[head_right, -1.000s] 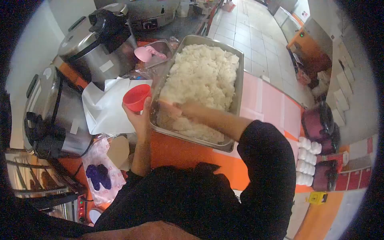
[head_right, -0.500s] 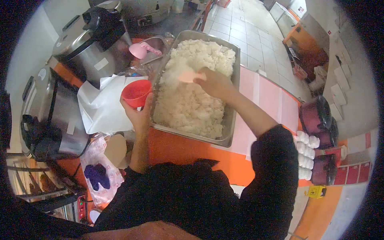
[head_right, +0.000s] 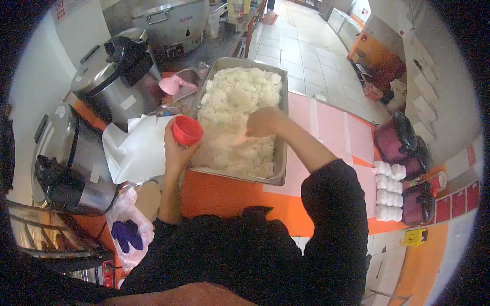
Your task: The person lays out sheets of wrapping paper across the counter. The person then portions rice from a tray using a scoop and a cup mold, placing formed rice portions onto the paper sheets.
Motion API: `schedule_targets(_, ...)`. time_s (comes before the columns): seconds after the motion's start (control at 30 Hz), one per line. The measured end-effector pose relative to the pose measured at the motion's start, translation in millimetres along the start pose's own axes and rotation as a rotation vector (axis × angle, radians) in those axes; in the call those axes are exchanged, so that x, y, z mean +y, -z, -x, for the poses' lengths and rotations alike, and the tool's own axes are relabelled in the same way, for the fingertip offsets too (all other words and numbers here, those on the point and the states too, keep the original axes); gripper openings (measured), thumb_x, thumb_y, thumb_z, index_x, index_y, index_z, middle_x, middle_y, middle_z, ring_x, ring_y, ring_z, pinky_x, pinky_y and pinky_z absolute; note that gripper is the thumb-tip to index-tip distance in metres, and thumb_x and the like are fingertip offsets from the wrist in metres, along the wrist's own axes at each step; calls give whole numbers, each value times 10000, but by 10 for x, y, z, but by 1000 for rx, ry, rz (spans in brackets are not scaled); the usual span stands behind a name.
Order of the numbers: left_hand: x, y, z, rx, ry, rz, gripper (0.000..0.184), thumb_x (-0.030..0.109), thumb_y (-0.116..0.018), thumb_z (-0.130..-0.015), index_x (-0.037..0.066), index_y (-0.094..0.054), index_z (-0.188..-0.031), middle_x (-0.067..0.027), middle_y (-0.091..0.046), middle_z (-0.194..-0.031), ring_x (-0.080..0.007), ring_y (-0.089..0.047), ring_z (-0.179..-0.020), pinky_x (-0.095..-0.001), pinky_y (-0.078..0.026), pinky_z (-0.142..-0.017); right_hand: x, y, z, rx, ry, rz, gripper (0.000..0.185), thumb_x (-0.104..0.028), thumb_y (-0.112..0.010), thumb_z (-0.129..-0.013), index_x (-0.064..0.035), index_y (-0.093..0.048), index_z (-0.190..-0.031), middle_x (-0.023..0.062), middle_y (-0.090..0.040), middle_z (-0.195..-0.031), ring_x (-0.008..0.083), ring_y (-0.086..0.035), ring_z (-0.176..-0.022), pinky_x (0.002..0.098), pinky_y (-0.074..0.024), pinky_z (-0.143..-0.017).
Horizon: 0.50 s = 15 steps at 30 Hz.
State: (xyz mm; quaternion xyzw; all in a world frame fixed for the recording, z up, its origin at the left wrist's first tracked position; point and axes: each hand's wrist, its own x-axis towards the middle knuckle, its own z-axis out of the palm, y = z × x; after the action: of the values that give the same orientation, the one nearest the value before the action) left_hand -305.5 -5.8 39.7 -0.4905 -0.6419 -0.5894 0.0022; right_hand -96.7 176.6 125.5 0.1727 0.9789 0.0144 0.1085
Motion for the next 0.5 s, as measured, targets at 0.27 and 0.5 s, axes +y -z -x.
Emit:
schedule_targets(0.27, -40, -249, -21, -621, 74, -470, 733, 349, -778, -602, 15, -479, -1183, -207, -570, -1106, -397, -548, -1022, -444, -457, -863, 79, -1024, 16, 202, -453, 236, 168, -209, -585, -802, -71, -681, -812, 109, -673, -724, 249, -676, -707, 368, -511, -558)
schedule_targets(0.5, 285, -586, 33, -692, 318, -267, 782, 424, -806, -579, 33, -515, -1190, -206, -607, -1081, -356, -585, -1025, -410, -464, -881, -819, -704, 234, 189, -357, 41, 423, -137, -528, -831, 4, -483, -1227, 111, -639, -709, 278, -640, -610, 383, -489, -506)
